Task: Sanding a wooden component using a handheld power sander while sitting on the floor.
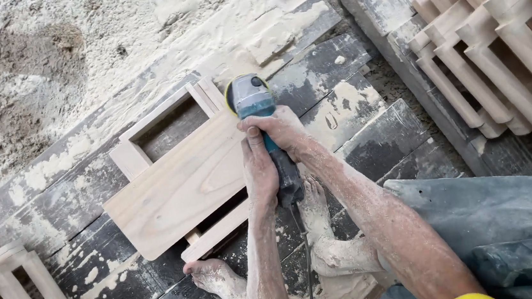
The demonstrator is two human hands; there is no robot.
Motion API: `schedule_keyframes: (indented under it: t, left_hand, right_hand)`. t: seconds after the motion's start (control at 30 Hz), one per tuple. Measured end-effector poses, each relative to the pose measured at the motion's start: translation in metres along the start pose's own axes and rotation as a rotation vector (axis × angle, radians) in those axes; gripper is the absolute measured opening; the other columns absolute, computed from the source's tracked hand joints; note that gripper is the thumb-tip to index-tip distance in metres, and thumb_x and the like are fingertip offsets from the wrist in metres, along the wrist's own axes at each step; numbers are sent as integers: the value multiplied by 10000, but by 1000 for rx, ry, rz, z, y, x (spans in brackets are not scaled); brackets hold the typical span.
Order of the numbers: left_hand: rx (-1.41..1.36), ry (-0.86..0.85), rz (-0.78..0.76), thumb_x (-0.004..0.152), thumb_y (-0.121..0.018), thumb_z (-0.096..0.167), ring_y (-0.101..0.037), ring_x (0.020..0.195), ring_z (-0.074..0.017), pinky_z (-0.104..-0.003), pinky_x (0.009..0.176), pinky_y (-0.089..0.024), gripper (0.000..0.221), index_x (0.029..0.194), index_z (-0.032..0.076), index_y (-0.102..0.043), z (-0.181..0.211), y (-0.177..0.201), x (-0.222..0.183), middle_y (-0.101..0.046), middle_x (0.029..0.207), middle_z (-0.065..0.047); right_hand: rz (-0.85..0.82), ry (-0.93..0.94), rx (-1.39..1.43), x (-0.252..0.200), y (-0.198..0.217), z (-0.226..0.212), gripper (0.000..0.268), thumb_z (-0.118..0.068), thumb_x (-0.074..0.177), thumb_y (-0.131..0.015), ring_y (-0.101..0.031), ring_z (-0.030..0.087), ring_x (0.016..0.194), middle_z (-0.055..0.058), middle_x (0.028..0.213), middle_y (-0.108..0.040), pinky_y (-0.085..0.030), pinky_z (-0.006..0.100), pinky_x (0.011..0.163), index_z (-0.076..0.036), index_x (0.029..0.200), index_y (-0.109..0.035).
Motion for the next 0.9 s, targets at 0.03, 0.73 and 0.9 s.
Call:
schedule_keyframes:
  t: [0.03, 0.73, 0.9]
  left_hand:
    - [14, -4, -14, 950, -311, 768, -648, 1132, -439, -564, 930, -515, 762, 1283, 135, -571, 15, -1, -13, -671, 1145, -213]
    - [131, 124, 62, 952, -277, 778, -680, 1076, -365, -497, 953, -530, 718, 1324, 262, -610, -30, -19, -18, -700, 1041, -141]
    - [84, 20, 99, 1003, -304, 698, -684, 1089, -387, -533, 916, -534, 681, 1373, 214, -607, -34, -12, -14, -706, 1076, -211]
  right_hand:
    - [14, -1, 15, -12, -8, -15, 399, -308, 602, -903, -683, 209, 762, 81, 768, -701, -541, 338, 694, -79, 899, -766]
    - [5, -105, -121, -57, 28, -15, 563, -404, 526, -905, -731, 249, 1031, 103, 949, -755, -562, 365, 832, -115, 985, -758]
    - [-64, -35, -223, -85, 36, -76, 677, -448, 498, -865, -709, 274, 1160, 158, 1081, -764, -567, 423, 949, -61, 1041, -751]
Point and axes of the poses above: each hand's wrist, its own x-axis towards the middle knuckle, its own y-axis out of the back of the hand, z = x × y, the point moved 5 cm from there along x, towards the middle knuckle
